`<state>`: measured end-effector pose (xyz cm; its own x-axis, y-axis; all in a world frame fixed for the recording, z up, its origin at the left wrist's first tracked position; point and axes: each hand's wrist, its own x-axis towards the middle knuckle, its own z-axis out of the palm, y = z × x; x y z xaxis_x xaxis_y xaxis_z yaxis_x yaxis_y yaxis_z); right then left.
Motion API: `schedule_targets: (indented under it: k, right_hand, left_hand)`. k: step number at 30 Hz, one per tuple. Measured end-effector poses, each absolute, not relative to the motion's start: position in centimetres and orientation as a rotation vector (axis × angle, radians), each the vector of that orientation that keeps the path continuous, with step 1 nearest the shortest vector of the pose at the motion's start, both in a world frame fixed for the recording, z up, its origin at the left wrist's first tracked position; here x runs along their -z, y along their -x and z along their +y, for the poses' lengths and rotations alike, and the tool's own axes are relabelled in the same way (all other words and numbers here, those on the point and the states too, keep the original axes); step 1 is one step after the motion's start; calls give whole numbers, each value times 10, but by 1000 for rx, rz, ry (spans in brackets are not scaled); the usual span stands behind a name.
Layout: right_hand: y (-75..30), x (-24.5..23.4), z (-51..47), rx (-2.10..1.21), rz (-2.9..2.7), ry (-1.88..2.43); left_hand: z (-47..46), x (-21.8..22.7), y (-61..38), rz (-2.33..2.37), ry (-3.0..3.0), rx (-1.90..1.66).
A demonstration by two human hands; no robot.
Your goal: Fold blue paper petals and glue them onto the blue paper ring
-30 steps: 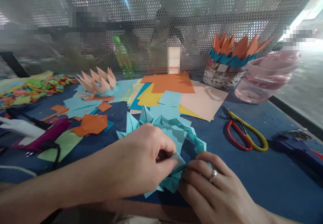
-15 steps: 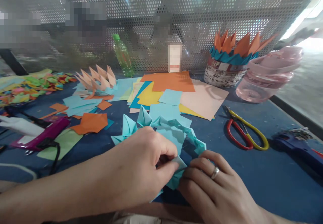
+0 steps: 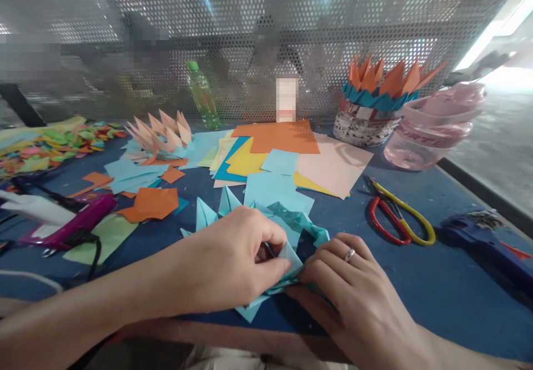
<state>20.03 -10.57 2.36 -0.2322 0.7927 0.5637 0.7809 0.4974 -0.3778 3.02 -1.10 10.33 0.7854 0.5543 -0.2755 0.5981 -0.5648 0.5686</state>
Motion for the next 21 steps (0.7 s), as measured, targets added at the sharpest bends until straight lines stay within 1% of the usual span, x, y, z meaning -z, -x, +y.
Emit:
schedule_targets:
  k: [6, 21]
  right_hand:
    - [-202, -26, -104, -145, -2002, 1353]
    - [-200, -32, -103, -307, -1984, 1420]
  left_hand:
    - [-11, -103, -30, 853, -2259, 115]
    - [-10, -108, -32, 789, -2172, 110]
